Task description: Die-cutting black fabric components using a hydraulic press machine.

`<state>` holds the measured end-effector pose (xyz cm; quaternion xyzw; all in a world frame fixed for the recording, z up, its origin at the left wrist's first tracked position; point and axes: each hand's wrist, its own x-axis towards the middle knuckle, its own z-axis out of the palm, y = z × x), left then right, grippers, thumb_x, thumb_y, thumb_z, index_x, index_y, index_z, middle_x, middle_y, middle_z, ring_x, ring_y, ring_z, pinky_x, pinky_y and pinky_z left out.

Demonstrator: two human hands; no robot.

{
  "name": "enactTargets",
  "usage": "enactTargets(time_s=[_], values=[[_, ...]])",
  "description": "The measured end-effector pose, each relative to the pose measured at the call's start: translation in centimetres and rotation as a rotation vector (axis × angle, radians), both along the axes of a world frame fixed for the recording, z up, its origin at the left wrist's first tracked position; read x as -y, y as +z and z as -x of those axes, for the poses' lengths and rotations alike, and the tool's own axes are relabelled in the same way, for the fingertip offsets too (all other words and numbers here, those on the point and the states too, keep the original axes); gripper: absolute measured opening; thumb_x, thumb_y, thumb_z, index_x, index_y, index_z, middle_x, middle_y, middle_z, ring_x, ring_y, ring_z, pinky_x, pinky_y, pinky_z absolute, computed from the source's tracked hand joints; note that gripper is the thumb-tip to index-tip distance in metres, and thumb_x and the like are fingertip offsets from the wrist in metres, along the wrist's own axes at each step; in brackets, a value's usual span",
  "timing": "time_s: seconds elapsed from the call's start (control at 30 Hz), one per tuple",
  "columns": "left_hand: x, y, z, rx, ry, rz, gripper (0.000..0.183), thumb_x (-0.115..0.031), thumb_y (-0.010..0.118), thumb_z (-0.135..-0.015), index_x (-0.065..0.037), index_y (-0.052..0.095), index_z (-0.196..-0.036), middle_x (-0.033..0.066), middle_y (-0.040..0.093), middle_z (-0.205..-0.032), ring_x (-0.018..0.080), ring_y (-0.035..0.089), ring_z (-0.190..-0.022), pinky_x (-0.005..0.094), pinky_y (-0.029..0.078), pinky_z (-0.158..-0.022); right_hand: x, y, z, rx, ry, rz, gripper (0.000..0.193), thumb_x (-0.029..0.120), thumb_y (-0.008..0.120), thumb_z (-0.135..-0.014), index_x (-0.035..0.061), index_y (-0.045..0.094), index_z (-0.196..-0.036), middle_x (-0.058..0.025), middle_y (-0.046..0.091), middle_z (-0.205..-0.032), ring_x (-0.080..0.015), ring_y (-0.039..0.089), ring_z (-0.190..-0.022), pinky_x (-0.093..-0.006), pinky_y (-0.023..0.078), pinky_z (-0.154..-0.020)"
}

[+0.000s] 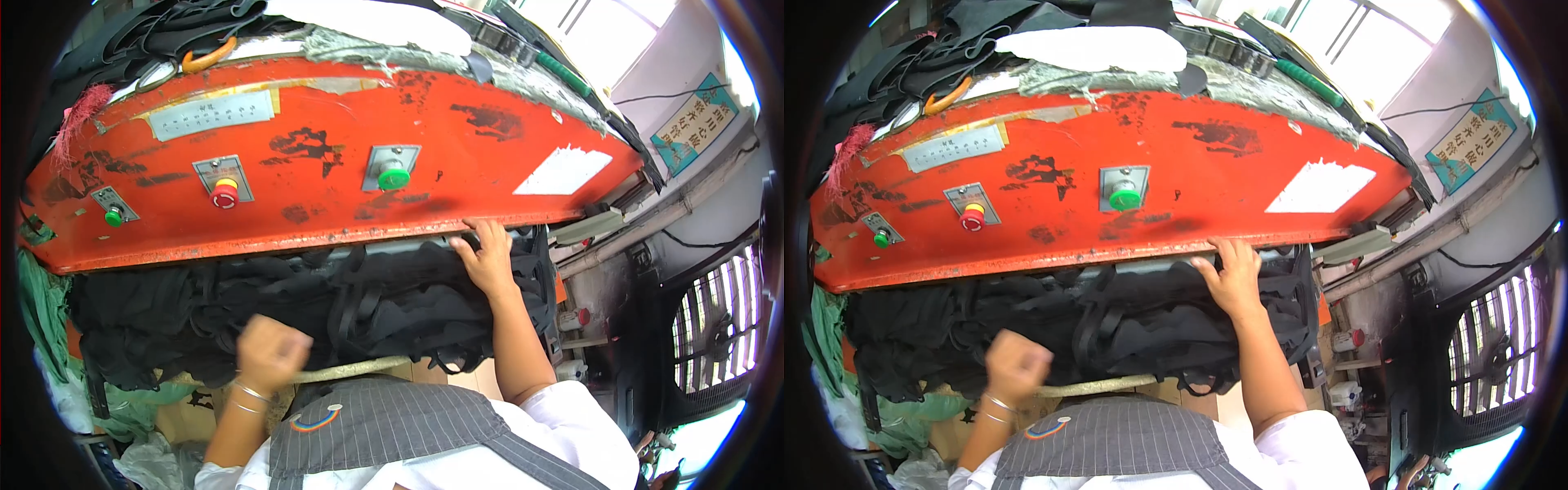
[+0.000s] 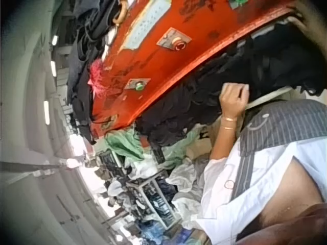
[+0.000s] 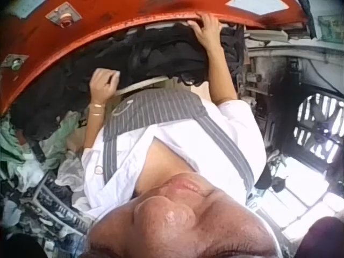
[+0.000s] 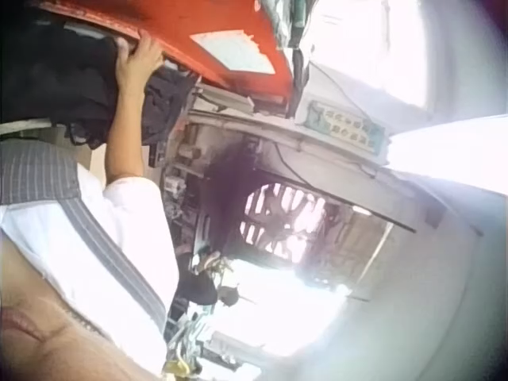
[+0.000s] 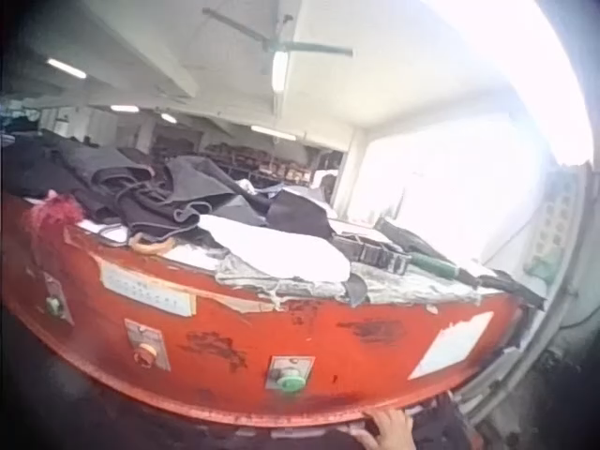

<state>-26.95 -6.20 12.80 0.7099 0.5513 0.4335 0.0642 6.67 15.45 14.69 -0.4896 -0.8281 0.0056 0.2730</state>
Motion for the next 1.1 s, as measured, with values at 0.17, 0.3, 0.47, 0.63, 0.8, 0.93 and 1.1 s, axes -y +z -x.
enactTargets(time_s=[0.17,0.3,0.47,0.63,0.8,0.93,1.1], values=[[1.1,-2.1,-7.5,-0.411,0.042,0.499,0.067,-0.064,0.068,-0.067,0.002,0.064,-0.075,0.0121,0.059,-0.079,0.0267,0.058,-0.081,0.0382,0.047,-0.068,3.7,-2.9,-3.7,0.299,-0.272,0.671,0.065,0.044,0.072,-0.077,0.024,0.05,-0.135,-0.0124,0.034,-0.147,-0.0359,0.03,-0.136,-0.0653,0.032,-0.101],[0.7,-3.0,-8.6,-0.382,0.137,0.444,0.077,-0.072,0.072,-0.054,0.001,0.058,-0.07,0.0132,0.056,-0.071,0.0308,0.058,-0.074,0.039,0.047,-0.065,3.8,-5.6,-4.9,0.437,-0.285,0.666,0.055,0.025,0.067,-0.078,0.0227,0.048,-0.129,-0.0059,0.046,-0.131,-0.0303,0.037,-0.129,-0.0584,0.043,-0.096],[1.6,-3.4,-9.9,-0.378,0.207,0.468,0.07,-0.066,0.074,-0.056,0.002,0.064,-0.072,0.0125,0.059,-0.074,0.029,0.059,-0.076,0.0389,0.047,-0.07,4.0,-6.4,-5.9,0.422,-0.241,0.691,0.053,0.03,0.064,-0.08,0.0168,0.049,-0.129,-0.0077,0.048,-0.129,-0.0318,0.038,-0.127,-0.0495,0.044,-0.098],[4.0,-4.9,-10.9,-0.328,0.276,0.422,0.072,-0.065,0.076,-0.055,0.004,0.062,-0.071,0.0135,0.058,-0.073,0.0306,0.058,-0.075,0.0391,0.046,-0.071,7.4,-5.7,-6.5,0.464,-0.215,0.707,0.052,0.032,0.063,-0.081,0.0106,0.049,-0.126,-0.0092,0.048,-0.129,-0.0321,0.039,-0.126,-0.0472,0.044,-0.099],[8.6,-3.6,-11.1,-0.273,0.055,0.667,0.07,-0.06,0.077,-0.059,0.006,0.065,-0.077,0.016,0.063,-0.077,0.0308,0.062,-0.075,0.0382,0.05,-0.07,11.7,-6.2,-11.2,0.503,-0.13,0.675,0.055,0.039,0.062,-0.083,0.0094,0.049,-0.128,-0.0145,0.05,-0.127,-0.0342,0.042,-0.124,-0.0467,0.043,-0.099],[10.1,-0.4,-7.7,0.533,0.04,0.661,0.018,-0.013,0.076,-0.074,0.002,0.069,-0.082,0.0095,0.068,-0.073,0.0172,0.065,-0.069,0.0297,0.051,-0.065,11.5,-2.1,-13.0,0.21,0.102,0.525,0.068,0.05,0.064,-0.082,0.0062,0.048,-0.132,-0.0196,0.053,-0.128,-0.0353,0.049,-0.119,-0.0447,0.04,-0.099],[1.0,-2.7,-11.8,-0.045,0.188,0.078,0.027,-0.026,0.075,-0.074,-0.005,0.072,-0.091,0.0143,0.069,-0.091,0.029,0.065,-0.087,0.0367,0.05,-0.079,8.0,-2.5,-7.7,0.21,0.376,0.253,0.056,0.044,0.065,-0.083,0.005,0.057,-0.124,-0.0124,0.055,-0.127,-0.029,0.051,-0.118,-0.0431,0.039,-0.096]])
